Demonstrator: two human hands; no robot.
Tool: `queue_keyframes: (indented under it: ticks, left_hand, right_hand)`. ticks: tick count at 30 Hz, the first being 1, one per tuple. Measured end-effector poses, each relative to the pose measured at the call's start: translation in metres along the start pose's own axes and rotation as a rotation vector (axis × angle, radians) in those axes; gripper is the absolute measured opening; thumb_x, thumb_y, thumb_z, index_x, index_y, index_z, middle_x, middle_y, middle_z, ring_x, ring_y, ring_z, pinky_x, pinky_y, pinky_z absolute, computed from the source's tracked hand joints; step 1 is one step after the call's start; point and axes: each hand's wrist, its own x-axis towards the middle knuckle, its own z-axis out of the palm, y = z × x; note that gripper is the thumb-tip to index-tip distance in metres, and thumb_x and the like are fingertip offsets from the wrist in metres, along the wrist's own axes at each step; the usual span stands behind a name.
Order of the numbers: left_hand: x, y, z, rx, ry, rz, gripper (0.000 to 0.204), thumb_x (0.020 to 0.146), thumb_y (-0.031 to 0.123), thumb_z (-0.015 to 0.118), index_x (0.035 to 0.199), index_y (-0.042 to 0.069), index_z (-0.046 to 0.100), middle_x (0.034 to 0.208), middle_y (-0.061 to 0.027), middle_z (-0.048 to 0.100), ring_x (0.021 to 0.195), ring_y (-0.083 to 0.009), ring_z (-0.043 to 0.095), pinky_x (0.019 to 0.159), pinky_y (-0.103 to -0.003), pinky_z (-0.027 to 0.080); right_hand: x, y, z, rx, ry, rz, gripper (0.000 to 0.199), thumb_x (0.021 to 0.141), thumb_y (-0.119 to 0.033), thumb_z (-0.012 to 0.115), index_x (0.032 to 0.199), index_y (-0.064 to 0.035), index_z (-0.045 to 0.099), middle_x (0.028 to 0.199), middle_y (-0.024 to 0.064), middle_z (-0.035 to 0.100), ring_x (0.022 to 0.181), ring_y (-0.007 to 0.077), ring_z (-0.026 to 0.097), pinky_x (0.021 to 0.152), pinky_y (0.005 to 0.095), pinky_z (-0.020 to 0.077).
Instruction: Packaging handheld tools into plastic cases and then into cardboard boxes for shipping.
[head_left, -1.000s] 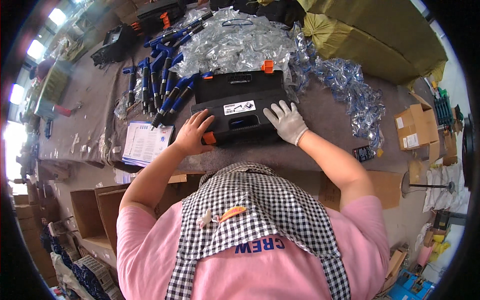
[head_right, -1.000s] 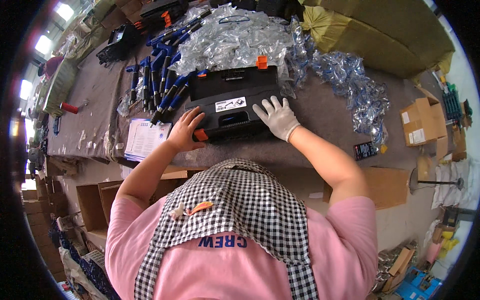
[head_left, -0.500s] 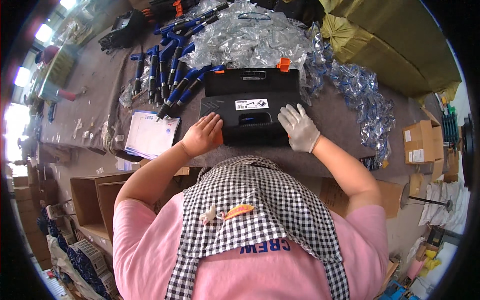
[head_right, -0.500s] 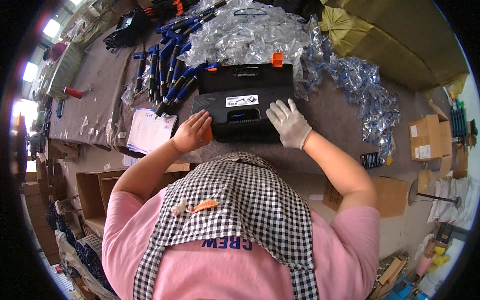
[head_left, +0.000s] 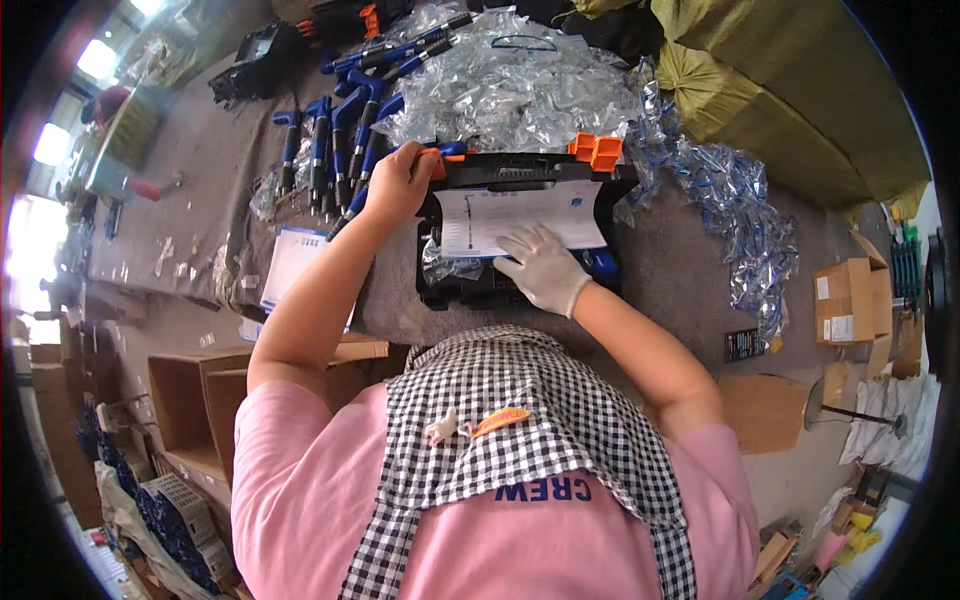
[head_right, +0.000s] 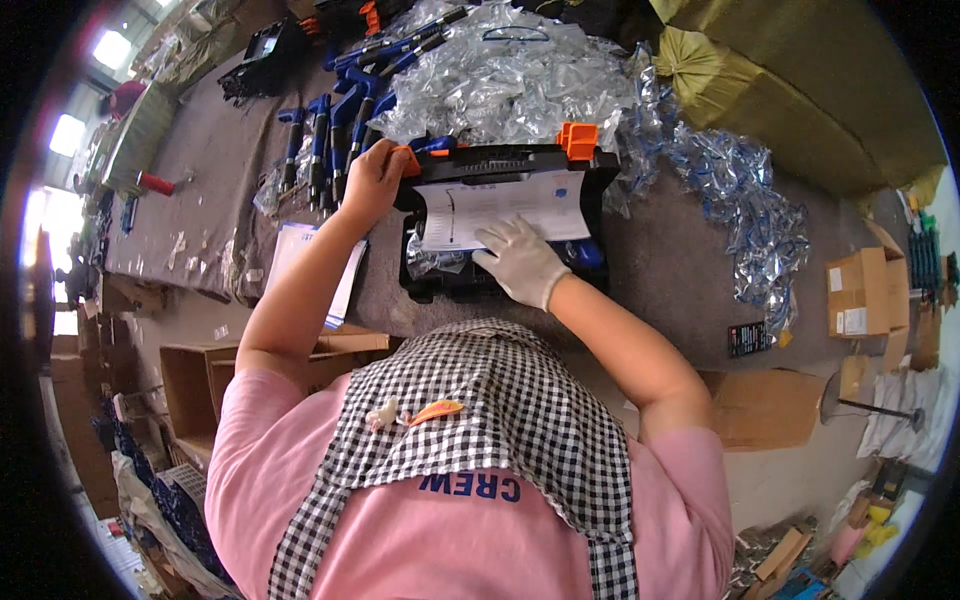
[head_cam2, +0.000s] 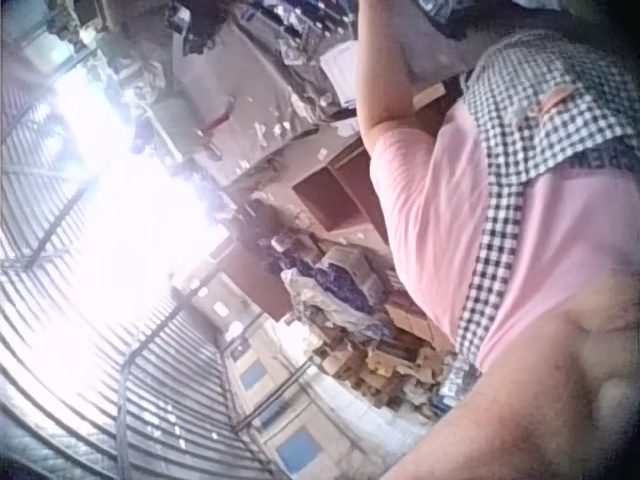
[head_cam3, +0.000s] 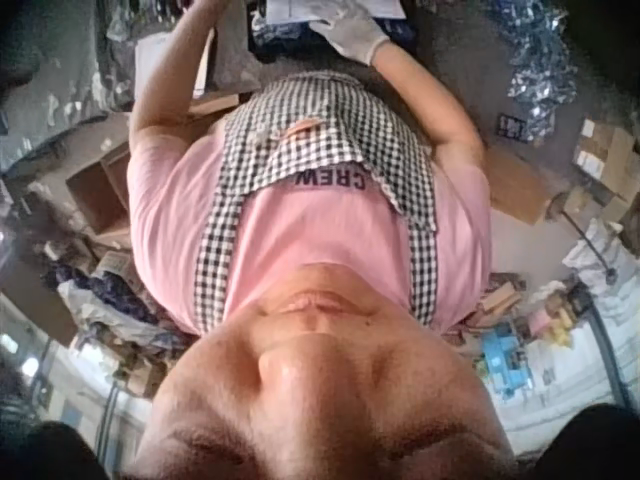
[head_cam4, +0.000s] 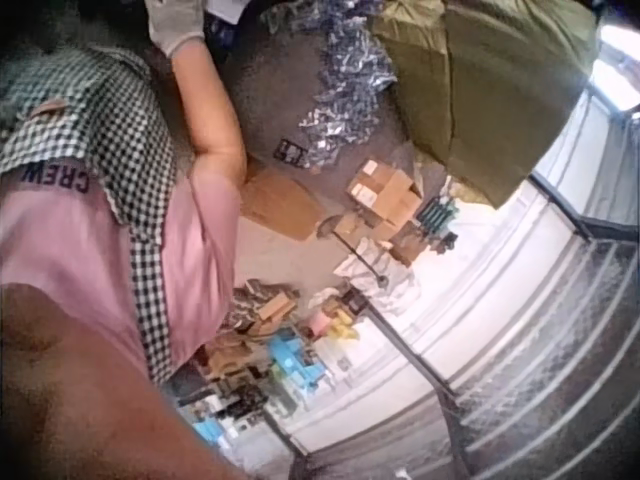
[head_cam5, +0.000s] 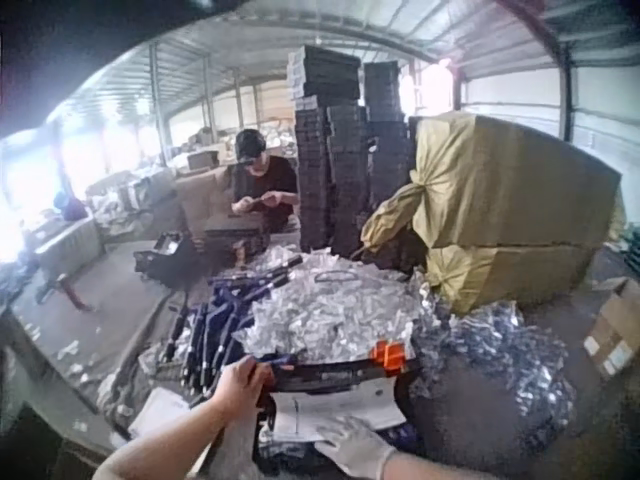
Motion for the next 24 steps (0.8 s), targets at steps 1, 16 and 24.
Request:
queue_keyframes:
  ticks: [1,16,24]
  left_hand:
    - [-0.001,-0.004,-0.001,-0.025,-0.003,-0.014,0.028,0.093,0.026,0.059,0.085,0.0,0.06,0.074,-0.0224,0.063,0.072,-0.0391,0.063,0.061,-0.042,0.048]
    - [-0.112,-0.005,-0.006,-0.125,-0.225,0.458,0.028,0.079,0.007,0.066,0.106,0.002,0.061,0.108,-0.0173,0.065,0.103,-0.036,0.063,0.087,-0.042,0.051]
    - [-0.144,-0.02,0.012,0.05,-0.249,0.504,0.047,0.071,0.006,0.069,0.117,0.002,0.059,0.125,-0.0169,0.06,0.122,-0.0341,0.055,0.102,-0.049,0.042]
  right_hand:
    - [0.011,0.001,0.0,0.028,-0.054,0.0,0.033,0.087,-0.019,0.053,0.117,-0.0121,0.064,0.14,0.0091,0.05,0.133,0.029,0.04,0.112,0.0499,0.0289]
    - [0.025,0.006,0.008,0.447,-0.461,0.353,0.035,0.093,-0.033,0.05,0.117,-0.0108,0.063,0.126,0.0152,0.057,0.11,0.0363,0.058,0.095,0.0449,0.0461]
    - [-0.086,-0.005,-0.022,0.17,-0.207,0.446,0.046,0.081,-0.037,0.064,0.118,-0.0103,0.062,0.103,0.016,0.062,0.101,0.0357,0.059,0.096,0.0441,0.045]
